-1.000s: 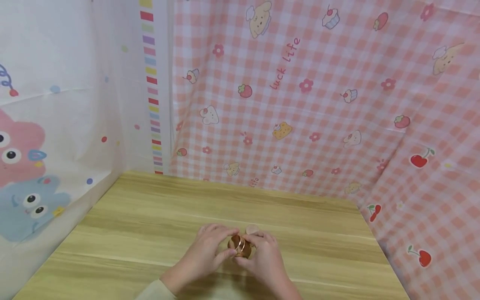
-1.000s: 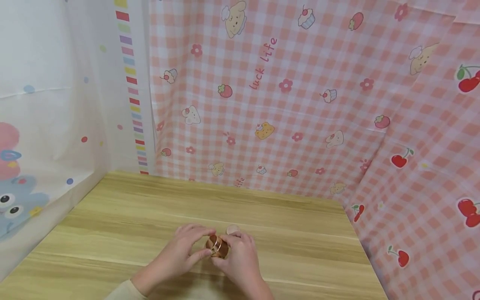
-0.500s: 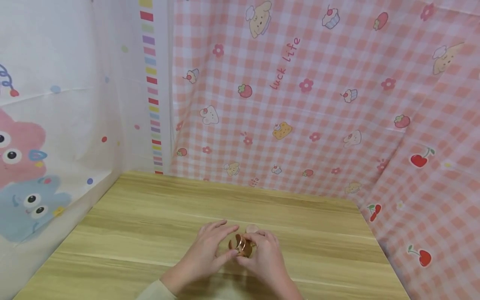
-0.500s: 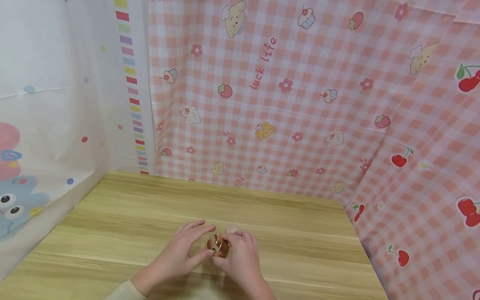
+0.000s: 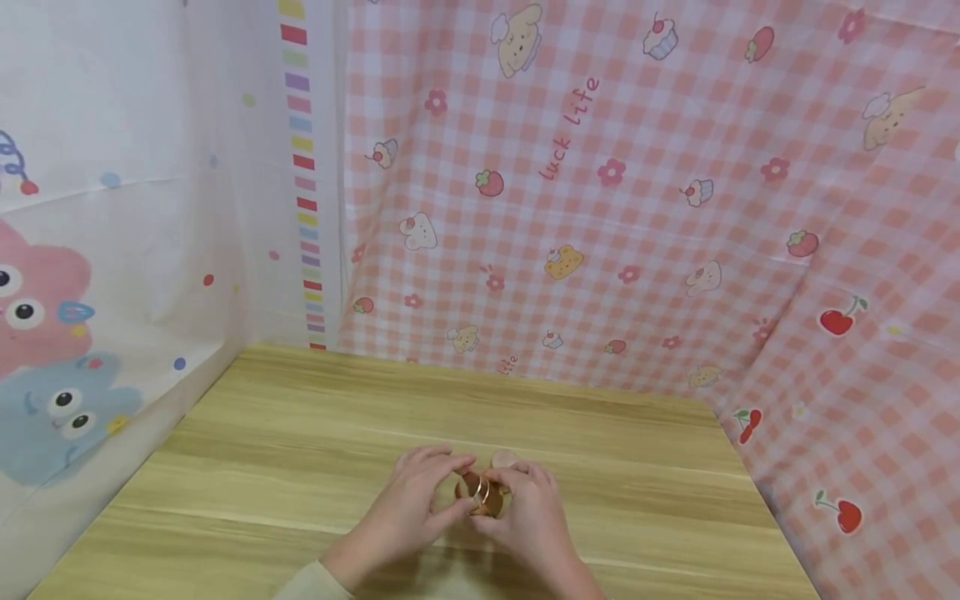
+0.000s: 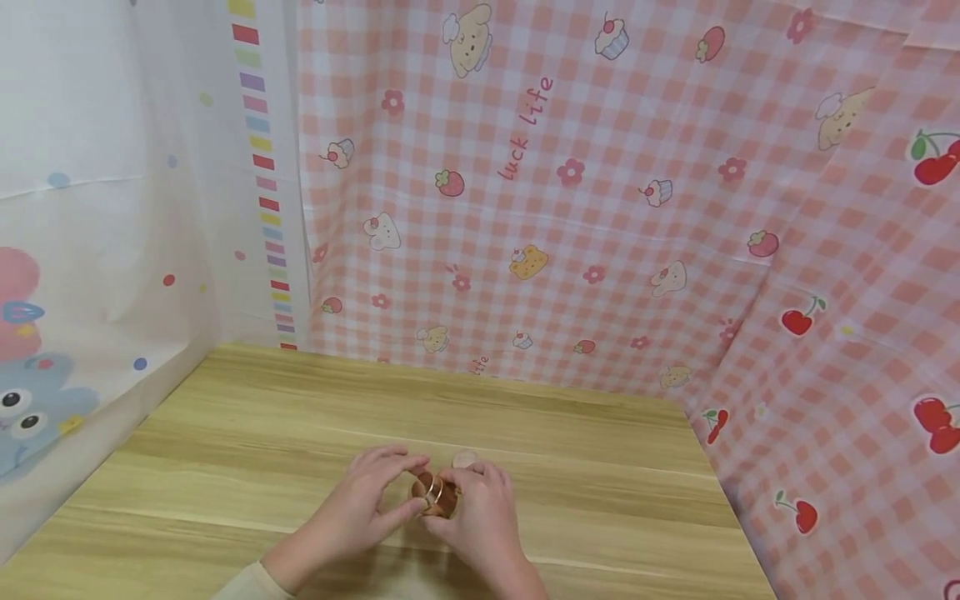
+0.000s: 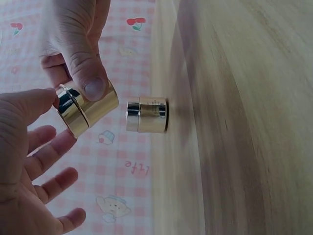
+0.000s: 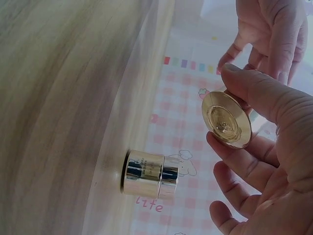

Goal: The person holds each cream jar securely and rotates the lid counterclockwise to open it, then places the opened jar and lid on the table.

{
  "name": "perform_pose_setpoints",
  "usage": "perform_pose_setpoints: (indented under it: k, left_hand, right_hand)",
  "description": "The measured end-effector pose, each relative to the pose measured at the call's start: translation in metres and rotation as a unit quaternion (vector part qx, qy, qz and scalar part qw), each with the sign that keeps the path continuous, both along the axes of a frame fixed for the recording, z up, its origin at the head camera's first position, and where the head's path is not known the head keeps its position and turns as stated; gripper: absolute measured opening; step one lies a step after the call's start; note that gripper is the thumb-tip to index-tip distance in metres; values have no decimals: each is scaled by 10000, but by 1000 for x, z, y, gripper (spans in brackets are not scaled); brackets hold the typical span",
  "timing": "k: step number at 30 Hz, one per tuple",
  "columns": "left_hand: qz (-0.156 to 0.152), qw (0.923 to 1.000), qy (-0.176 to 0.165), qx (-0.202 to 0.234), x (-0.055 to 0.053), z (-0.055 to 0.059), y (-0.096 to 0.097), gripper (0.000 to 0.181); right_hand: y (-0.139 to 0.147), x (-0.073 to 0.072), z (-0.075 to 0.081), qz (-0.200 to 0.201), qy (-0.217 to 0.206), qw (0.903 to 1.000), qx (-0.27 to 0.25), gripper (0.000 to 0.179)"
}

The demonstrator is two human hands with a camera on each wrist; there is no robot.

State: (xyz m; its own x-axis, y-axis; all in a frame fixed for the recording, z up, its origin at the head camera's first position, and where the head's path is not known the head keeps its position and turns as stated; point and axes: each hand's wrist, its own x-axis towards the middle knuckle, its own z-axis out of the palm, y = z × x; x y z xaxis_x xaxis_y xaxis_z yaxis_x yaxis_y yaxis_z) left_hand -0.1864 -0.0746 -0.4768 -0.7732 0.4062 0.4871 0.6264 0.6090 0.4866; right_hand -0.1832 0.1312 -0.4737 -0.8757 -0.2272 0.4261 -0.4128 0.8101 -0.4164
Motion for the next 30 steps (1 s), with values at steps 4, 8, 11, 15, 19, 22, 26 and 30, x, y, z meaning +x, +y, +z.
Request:
perform_pose_setpoints:
  k: [4,8,11,15,19,22,26,30]
  left_hand:
    - [54,9999,-79,-91,-1,0,-1,47]
    - [-50,9994,-329,-31,1,1,-1,50]
    - [-179,9986,-492,53,2,1,-2,51]
    - [-288,9981,-540,63,2,2,-1,49]
    - [-312,9980,-554,23,2,3,-1,47]
    - [-284,9979,-581,9,2,3,0,46]
    - [-174,9985,-520,-22,2,3,0,45]
    - [-103,9989,-451,-20,2,3,0,47]
  right_hand:
    - [0,1,0,28,-7,10000,-8,46]
    - [1,1,-1,8,-51,10000,-34,47]
    - [2,0,-2,37,-73,9999,-79,49]
    - [3,0,-2,173,-43,9998,-110,52]
    - [3,-1,-1,272,-23,9996,-69,53]
    - [3,-1,0,286,-33,9996,-56,53]
    - [3,-1,0,309,20,9995,-64,50]
    - [3,-1,-1,320,100,9994,-73,49]
